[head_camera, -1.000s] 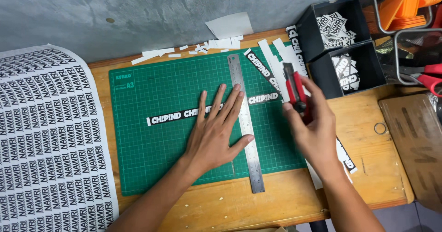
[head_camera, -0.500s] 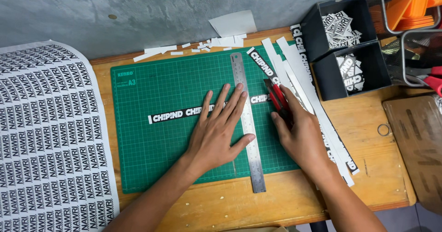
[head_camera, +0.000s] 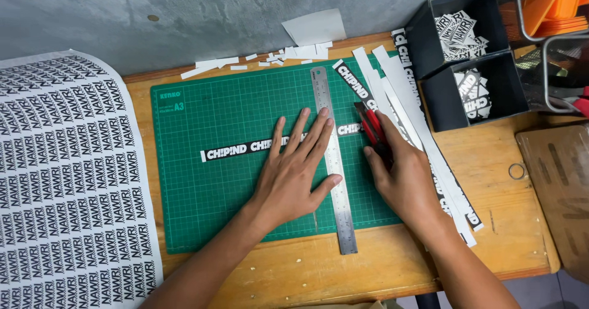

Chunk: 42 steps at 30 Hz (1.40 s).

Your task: The person uses a metal ruler and a red utility knife to cut strips of printed stickers on a green cutting mat. They repeatedly align the ruler and slice through the material to separate individual sticker units, placing the cut pieces into a nearby container.

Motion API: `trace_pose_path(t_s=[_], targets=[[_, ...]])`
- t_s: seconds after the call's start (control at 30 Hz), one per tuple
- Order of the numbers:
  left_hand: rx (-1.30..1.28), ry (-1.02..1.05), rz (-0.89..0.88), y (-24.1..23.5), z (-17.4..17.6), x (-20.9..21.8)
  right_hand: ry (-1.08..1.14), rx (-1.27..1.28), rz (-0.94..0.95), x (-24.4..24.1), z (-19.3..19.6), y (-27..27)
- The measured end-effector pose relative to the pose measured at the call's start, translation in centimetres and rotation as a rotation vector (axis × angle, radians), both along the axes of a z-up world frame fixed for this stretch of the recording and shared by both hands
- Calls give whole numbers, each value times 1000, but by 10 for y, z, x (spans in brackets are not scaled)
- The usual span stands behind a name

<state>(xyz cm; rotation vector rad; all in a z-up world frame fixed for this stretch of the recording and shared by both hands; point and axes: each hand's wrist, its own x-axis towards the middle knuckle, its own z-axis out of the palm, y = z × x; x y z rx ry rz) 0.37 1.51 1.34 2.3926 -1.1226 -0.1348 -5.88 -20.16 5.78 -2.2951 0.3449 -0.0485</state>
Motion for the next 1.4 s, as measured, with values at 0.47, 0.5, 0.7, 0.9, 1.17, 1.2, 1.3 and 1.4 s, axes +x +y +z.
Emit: trace_pose_path(t_s=[0.47, 0.5, 0.7, 0.9, 1.17, 1.2, 1.3, 1.4], targets=[[-12, -34, 12, 0, -6, 1, -10, 21, 16, -3, -9, -2], [-17, -34, 12, -1, -6, 1, -11, 11, 17, -3, -8, -2], [-1, -49, 14, -1, -4, 1, -10, 7, 7, -2, -2, 2], [11, -60, 21, -1, -4, 1, -7, 9, -9, -2, 3, 1], [163, -154, 7, 1, 3, 4, 58, -123, 13, -12, -10, -20], [177, -156, 3, 1, 3, 4, 76, -129, -24, -12, -5, -21], [177, -154, -2, 1, 4, 5, -101, -165, -21, -15, -2, -32], [201, -165, -8, 1, 6, 6, -84, -130, -60, -14, 9, -30]])
